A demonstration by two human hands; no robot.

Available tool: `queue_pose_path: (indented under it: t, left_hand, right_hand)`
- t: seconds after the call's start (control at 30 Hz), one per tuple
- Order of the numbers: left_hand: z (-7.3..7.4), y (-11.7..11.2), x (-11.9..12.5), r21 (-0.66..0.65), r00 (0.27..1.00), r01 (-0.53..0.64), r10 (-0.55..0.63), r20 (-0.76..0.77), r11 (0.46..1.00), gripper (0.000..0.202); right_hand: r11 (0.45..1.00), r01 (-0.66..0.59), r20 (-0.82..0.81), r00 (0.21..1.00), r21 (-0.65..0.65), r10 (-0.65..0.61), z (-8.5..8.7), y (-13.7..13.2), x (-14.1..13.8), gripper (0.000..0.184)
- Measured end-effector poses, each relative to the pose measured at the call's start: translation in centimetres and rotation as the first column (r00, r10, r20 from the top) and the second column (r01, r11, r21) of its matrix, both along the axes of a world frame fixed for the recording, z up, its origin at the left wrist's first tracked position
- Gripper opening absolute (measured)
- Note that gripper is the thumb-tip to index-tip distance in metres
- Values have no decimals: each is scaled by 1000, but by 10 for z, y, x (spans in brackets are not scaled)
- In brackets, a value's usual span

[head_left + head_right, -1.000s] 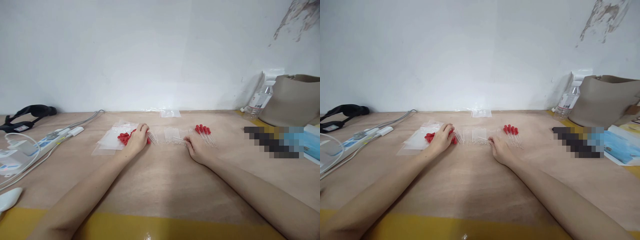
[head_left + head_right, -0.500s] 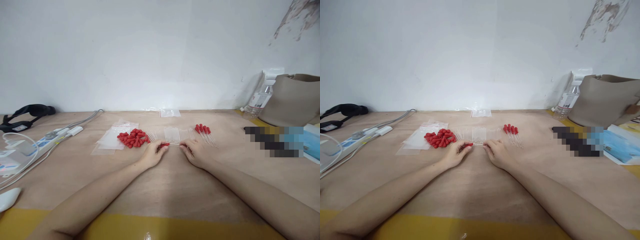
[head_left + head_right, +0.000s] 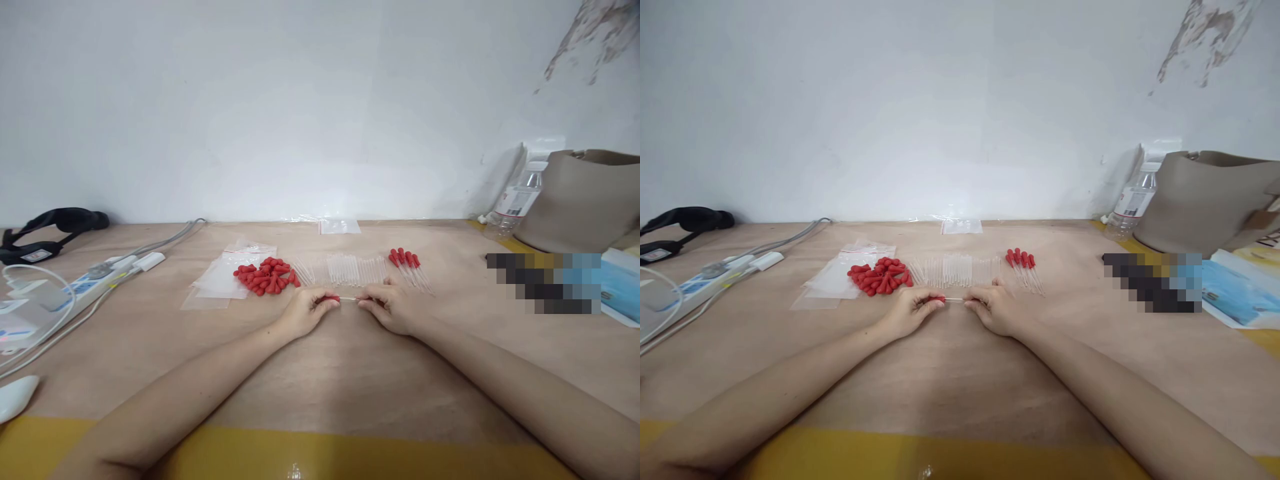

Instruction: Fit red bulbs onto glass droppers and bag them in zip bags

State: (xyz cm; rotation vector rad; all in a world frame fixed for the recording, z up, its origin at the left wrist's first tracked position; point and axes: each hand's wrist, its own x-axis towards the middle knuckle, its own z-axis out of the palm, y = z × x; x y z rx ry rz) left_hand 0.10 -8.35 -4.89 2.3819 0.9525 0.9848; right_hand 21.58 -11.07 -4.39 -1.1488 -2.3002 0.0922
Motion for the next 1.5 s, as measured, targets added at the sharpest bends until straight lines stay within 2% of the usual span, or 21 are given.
queue_pose_path:
  t: [0.13,0.27,0.37,0.63,0.77,0.9,1.0,1.27,1.37,1.5]
  left_hand:
    - [-1,-2,-1,40,993,90,-87,-75,995,16]
    - [-3,-2,-1,118,988,82,-65,-139,990,19]
    - [-3,-3,-2,158,983,88,-60,-172,984,18]
    - [-2,-3,-2,159,977,139,-110,-182,977,17]
    - [-1,-3,-1,149,983,135,-114,-147,980,16]
    - [2,0,-2,104,990,97,-86,-111,990,17]
    - [3,2,-2,53,992,85,-80,-93,995,17]
    - [2,2,-3,-166,994,83,-94,-57,983,21]
    - [2,3,-3,-211,993,80,-96,-68,974,24]
    - [-1,4,-3,-223,993,90,-105,-59,971,23]
  right_hand:
    - [999,21,108,994,31,-24,9,-4,2,18]
    - [992,25,135,990,127,-42,4,-4,0,21]
    - [990,7,133,991,143,-26,-1,-2,-3,23]
    - [1000,-11,141,990,15,9,-9,1,-13,28]
    - [999,-10,141,990,-33,15,-6,1,-16,28]
    - [999,16,159,987,-38,-10,-1,1,-13,30]
    - [999,23,176,984,35,-28,0,2,-9,30]
    - [975,-52,179,984,215,13,-4,0,-6,29]
    - [959,-62,201,980,276,6,-5,1,-4,29]
    - [956,-65,203,979,285,6,-7,0,-3,26]
